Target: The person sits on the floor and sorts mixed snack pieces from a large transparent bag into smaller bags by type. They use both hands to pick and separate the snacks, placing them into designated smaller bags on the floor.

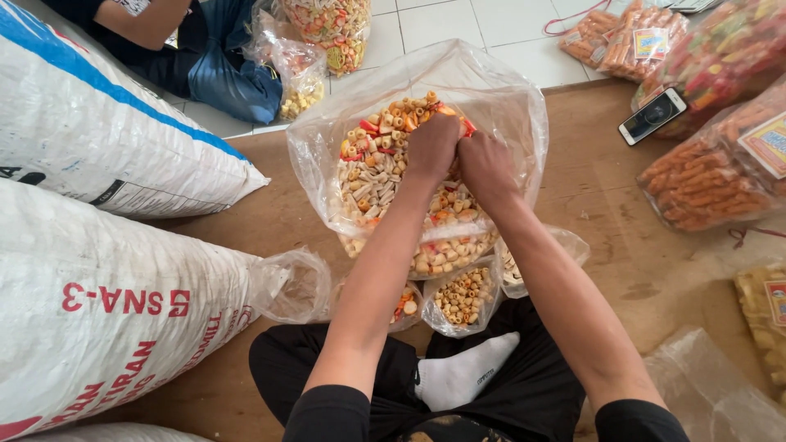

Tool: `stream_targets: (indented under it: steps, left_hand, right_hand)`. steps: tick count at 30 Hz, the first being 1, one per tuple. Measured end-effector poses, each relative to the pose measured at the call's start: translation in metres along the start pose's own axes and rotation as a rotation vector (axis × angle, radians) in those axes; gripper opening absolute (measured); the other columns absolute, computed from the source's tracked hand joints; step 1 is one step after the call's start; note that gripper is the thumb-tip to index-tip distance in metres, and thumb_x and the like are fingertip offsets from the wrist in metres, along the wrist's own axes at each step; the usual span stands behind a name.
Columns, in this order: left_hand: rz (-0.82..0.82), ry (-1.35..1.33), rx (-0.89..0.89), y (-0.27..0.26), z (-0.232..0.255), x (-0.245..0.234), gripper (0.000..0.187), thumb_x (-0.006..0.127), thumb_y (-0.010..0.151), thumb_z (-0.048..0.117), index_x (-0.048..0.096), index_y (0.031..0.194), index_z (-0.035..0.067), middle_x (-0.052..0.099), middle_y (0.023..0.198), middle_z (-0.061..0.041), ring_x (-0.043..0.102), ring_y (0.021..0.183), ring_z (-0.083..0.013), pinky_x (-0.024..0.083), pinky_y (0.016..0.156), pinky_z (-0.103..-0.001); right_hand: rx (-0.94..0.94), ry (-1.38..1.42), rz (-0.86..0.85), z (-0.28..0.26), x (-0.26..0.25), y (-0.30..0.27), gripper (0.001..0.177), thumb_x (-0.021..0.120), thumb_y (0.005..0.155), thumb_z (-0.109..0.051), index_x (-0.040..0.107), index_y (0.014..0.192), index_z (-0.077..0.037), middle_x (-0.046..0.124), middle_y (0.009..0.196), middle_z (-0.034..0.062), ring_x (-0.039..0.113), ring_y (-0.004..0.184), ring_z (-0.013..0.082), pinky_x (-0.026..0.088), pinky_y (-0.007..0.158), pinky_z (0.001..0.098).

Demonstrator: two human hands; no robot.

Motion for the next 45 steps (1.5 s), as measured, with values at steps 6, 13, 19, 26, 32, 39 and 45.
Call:
stream_targets:
  steps: [6,13,19,26,32,39,45]
  left_hand:
    - [0.014,-0.117,-0.066,-0.001,-0.006,-0.003,0.013,0.06,0.081,0.012,0.072,0.083,0.008,0.072,0.106,-0.021,0.07,0.103,-0.0508,0.056,0.093,-0.062]
    - [0.032,-0.044,-0.024,0.003,-0.017,0.017,0.01,0.065,0.082,0.006,0.075,0.082,0.006,0.068,0.103,-0.022,0.071,0.098,-0.0521,0.058,0.091,-0.061]
    - [0.03,-0.02,-0.01,0.005,-0.018,0.026,0.014,0.06,0.09,0.016,0.071,0.095,0.009,0.061,0.122,-0.014,0.069,0.108,-0.0456,0.057,0.098,-0.056]
    - [0.009,-0.02,-0.03,0.018,-0.031,0.045,0.014,0.066,0.082,0.007,0.072,0.094,0.0,0.054,0.126,-0.019,0.07,0.099,-0.0524,0.057,0.091,-0.062]
    - [0.201,-0.252,0.082,-0.089,0.014,-0.064,0.005,0.065,0.079,0.009,0.062,0.079,0.005,0.068,0.089,-0.02,0.07,0.089,-0.0508,0.056,0.077,-0.058]
    - [0.451,-0.906,-0.147,-0.271,-0.058,-0.088,0.029,0.083,0.082,0.02,0.067,0.102,0.005,0.075,0.099,-0.016,0.073,0.074,-0.0222,0.062,0.066,-0.034]
    - [0.489,-1.229,-0.39,-0.349,-0.146,0.033,0.019,0.068,0.084,-0.006,0.057,0.095,0.005,0.058,0.058,-0.012,0.059,0.044,-0.0145,0.043,0.039,-0.023]
  right_hand:
    - [0.042,0.083,-0.066,-0.01,-0.013,-0.01,0.03,0.05,0.098,-0.006,0.066,0.121,0.004,0.073,0.099,0.022,0.074,0.097,0.0454,0.061,0.079,0.0575]
    - [0.049,0.113,-0.068,-0.017,-0.03,-0.03,0.026,0.051,0.095,0.0,0.076,0.1,0.005,0.075,0.095,0.0238,0.075,0.095,0.0457,0.062,0.077,0.056]
    - [0.007,0.145,0.011,-0.008,-0.031,-0.029,0.02,0.058,0.092,-0.001,0.077,0.095,0.006,0.074,0.092,0.0235,0.074,0.091,0.0474,0.061,0.074,0.0577]
    - [-0.016,0.201,-0.011,-0.003,-0.025,-0.053,0.016,0.063,0.091,-0.004,0.076,0.096,0.005,0.071,0.096,0.023,0.073,0.091,0.0488,0.061,0.074,0.0601]
    - [-0.199,0.29,0.179,-0.014,-0.049,-0.095,0.017,0.064,0.094,-0.01,0.074,0.104,-0.001,0.07,0.096,0.0193,0.072,0.088,0.0449,0.061,0.073,0.055]
    - [-0.377,0.735,0.374,-0.042,-0.104,-0.177,0.011,0.073,0.093,-0.005,0.077,0.103,-0.004,0.071,0.099,0.0137,0.07,0.078,0.0259,0.06,0.073,0.0346]
    - [-0.354,1.095,-0.058,-0.084,-0.071,-0.239,0.019,0.074,0.091,-0.013,0.082,0.108,-0.012,0.068,0.1,0.0017,0.064,0.094,0.0179,0.049,0.08,0.0319]
Point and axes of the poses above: each hand's wrist, its own y-axis towards the middle knuckle, its own x-axis out of the palm, z = x × y, the point moved 6 cm from there along y, towards the middle knuckle
